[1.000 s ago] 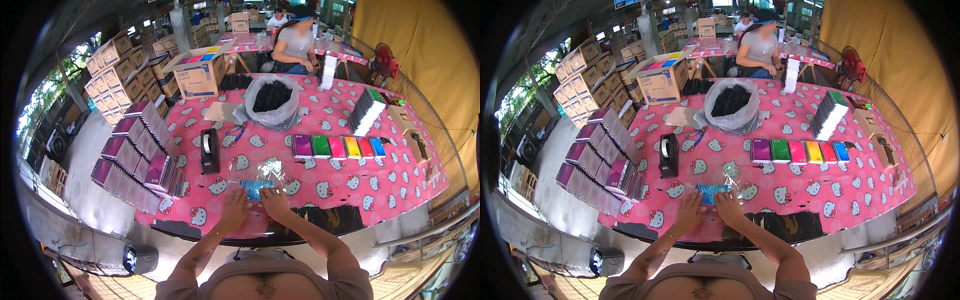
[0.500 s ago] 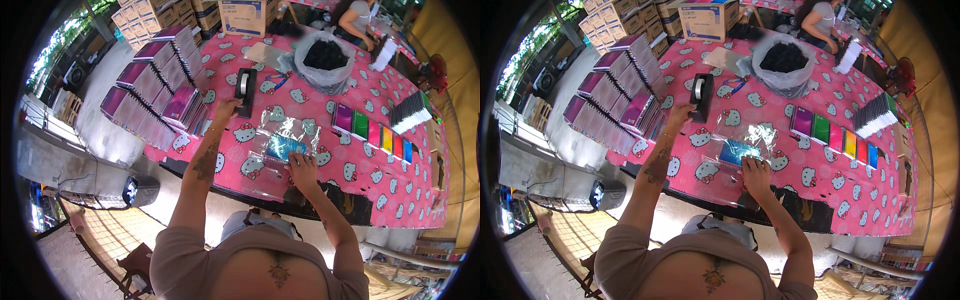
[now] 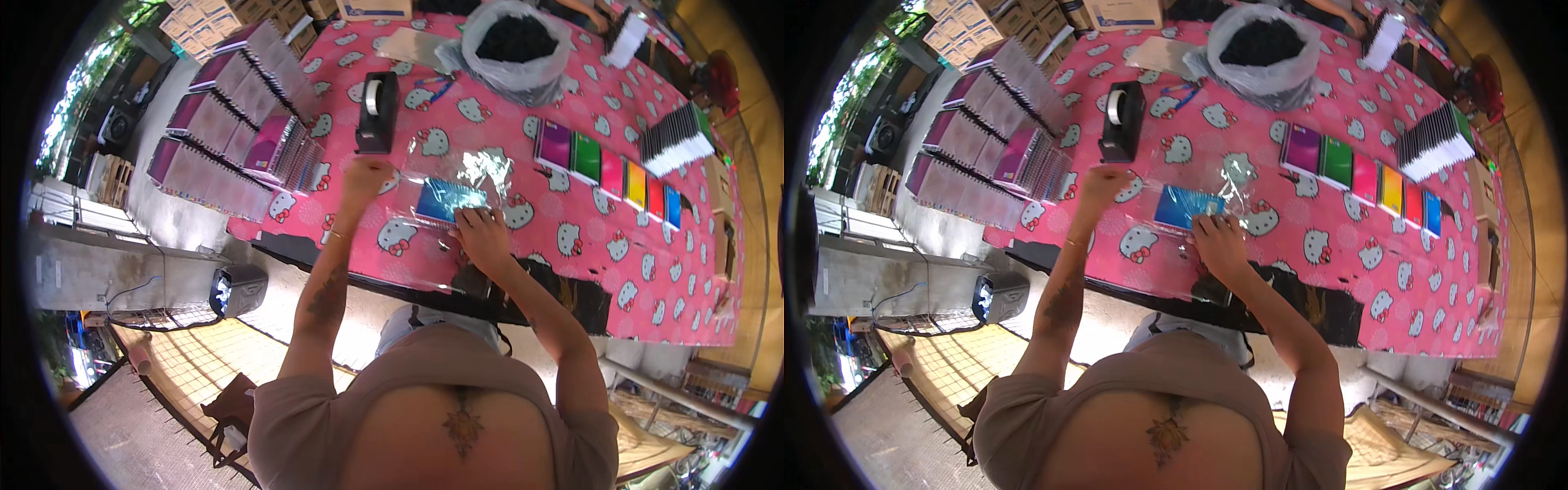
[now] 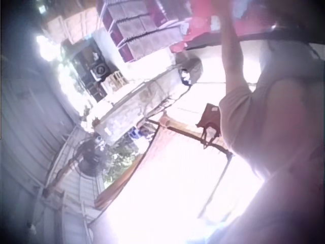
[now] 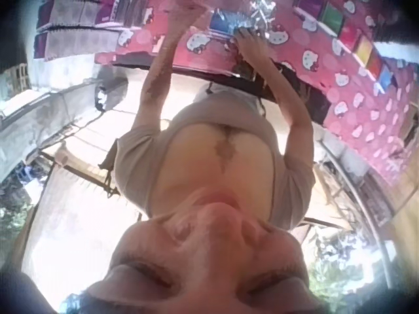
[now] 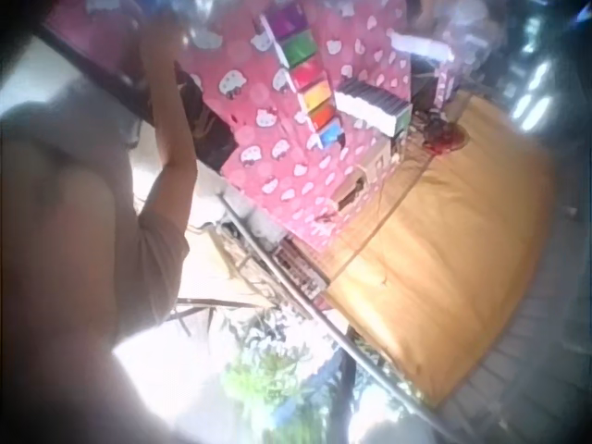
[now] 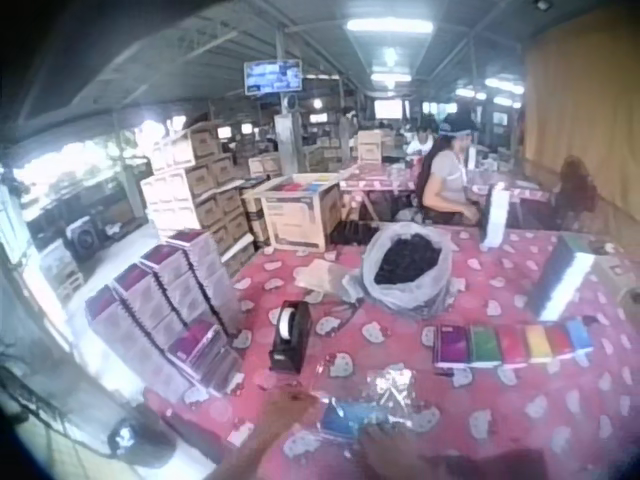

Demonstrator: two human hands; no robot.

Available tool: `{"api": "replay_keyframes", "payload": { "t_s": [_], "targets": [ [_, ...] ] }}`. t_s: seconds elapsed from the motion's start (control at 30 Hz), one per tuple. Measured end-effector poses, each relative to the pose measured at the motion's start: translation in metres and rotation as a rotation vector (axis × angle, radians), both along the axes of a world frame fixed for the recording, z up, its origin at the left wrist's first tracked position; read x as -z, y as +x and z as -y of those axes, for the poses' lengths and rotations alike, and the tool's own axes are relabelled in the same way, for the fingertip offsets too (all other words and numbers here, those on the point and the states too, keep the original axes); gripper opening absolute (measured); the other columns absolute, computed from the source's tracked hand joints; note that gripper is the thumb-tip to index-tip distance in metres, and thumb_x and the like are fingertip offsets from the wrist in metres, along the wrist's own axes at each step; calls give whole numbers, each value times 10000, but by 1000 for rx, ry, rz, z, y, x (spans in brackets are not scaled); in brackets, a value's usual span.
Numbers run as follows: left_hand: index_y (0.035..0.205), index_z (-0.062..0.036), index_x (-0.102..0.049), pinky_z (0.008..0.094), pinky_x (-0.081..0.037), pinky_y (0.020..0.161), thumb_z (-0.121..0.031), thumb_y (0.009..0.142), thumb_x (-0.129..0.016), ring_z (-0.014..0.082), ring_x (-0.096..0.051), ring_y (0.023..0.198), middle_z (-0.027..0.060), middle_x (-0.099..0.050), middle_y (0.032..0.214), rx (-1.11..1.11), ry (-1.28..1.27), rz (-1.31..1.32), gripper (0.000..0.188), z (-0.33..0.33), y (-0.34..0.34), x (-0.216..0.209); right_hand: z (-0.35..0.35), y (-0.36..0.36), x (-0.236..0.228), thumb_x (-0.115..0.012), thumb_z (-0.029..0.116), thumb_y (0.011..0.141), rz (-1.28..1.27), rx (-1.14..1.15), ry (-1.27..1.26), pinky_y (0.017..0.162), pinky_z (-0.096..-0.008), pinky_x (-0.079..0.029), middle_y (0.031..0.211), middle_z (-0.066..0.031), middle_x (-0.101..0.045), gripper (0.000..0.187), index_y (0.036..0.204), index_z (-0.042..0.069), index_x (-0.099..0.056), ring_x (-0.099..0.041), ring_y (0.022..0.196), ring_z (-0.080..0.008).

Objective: The person organizes colored notepads by color, stacks them, and then places an individual notepad into a clear plastic bag, sealing it with tape.

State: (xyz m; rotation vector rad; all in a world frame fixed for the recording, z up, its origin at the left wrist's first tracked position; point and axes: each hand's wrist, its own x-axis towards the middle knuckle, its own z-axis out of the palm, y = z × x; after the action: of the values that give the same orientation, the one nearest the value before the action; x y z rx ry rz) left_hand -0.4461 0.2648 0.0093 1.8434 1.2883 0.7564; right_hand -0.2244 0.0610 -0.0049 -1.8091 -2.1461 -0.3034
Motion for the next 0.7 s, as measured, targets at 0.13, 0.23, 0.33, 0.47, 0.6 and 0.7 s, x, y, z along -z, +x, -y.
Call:
{"api": "replay_keyframes", "payload": {
  "t_s": [0.13,0.23,0.33,0.47,0.6,0.7],
  "targets": [
    [820,-39,-750,393,-539,658,-336,801,-728,271,-708,684,123,-723,749,141,-23,-204,299,82,76,-22,0,6,4,-710,365,803,-6,-20,25,911,-387,-404,1008,-33,-609,427,1110,75,-647,-619,1006,-195],
    [810,-47,-699,480,-526,771,-403,835,-717,389,-703,789,139,-724,814,154,122,-516,357,101,89,-4,2,3,8,-717,373,789,3,-27,23,922,-392,-402,983,-29,-608,429,1099,84,-650,-623,996,-203],
    [809,-60,-655,490,-525,694,-445,833,-733,388,-691,749,164,-695,756,136,160,-629,393,103,81,0,3,6,-1,-725,394,808,-66,-5,-46,952,-426,-396,1032,-57,-618,450,1141,101,-648,-623,1028,-225],
    [859,-57,-624,518,-500,716,-392,828,-751,394,-675,730,157,-672,731,140,238,-609,360,106,73,5,-1,12,-16,-722,442,822,-53,-16,-3,994,-487,-370,1056,-99,-621,500,1190,110,-659,-613,1084,-272],
    [970,-59,-639,514,-486,721,-277,789,-782,374,-653,832,159,-660,879,251,608,-374,317,141,55,5,-27,23,-26,-649,513,871,-185,-41,-243,1008,-518,-367,1091,-133,-633,529,1196,97,-682,-602,1110,-302],
    [1101,-79,-638,502,-488,728,-195,791,-759,355,-631,920,151,-642,1007,394,891,-281,352,143,63,14,-79,57,-23,-567,577,919,-433,-63,-433,961,-465,-429,1071,-153,-659,587,1220,88,-684,-628,1068,-295]
  ]
}}
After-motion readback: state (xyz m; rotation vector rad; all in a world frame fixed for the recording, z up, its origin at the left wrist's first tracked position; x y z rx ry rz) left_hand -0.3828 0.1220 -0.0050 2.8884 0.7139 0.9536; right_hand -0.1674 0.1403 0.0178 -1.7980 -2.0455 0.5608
